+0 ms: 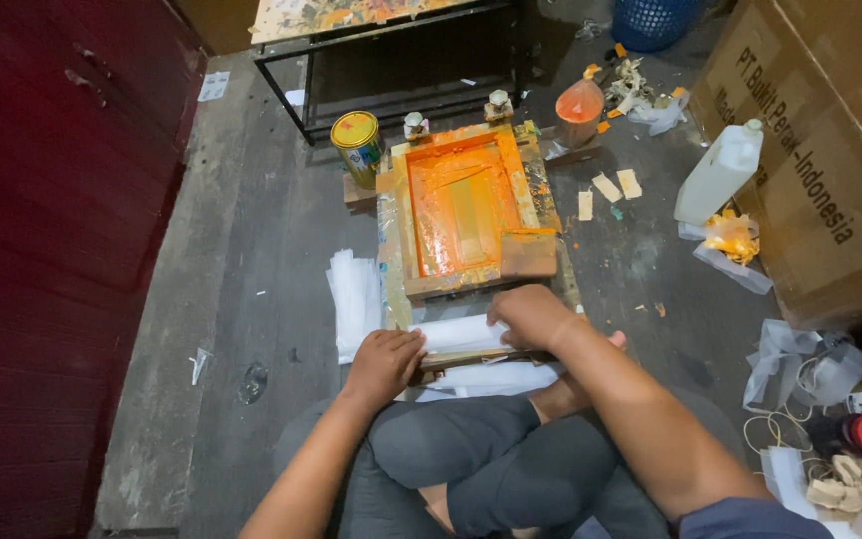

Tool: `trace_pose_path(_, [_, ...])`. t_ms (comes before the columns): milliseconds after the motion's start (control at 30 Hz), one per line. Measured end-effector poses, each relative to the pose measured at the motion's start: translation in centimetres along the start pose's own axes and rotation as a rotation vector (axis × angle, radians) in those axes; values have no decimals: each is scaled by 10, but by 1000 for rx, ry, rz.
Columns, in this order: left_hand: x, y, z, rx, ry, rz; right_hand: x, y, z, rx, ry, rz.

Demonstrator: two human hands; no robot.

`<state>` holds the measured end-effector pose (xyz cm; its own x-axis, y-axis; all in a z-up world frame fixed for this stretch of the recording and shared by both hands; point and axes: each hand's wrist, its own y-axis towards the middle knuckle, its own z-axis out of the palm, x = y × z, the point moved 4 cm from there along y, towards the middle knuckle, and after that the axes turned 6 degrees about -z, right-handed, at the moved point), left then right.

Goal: The person performs screen printing on plastic strips by placing each strip onto a base, lowering a screen, and spreading orange ink across it with a squeegee.

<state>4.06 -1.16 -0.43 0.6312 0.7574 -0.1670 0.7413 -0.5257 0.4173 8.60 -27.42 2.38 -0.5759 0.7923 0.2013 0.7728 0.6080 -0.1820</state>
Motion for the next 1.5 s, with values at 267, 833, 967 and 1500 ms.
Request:
trace_pose_path(267, [5, -5, 11, -46, 2, -13, 5, -1, -7, 22, -2, 3])
trace_pose_path(833, [-4, 1, -15, -106, -80, -87, 9, 0, -6, 16, 38, 11])
trace_pose_path(967, [3, 5, -15, -170, -161, -167, 17, -7, -33, -32, 97, 2])
trace_pose_path(1500, [6, 39, -15, -301, -1525, -1118, 17, 1, -26, -356, 1007, 66])
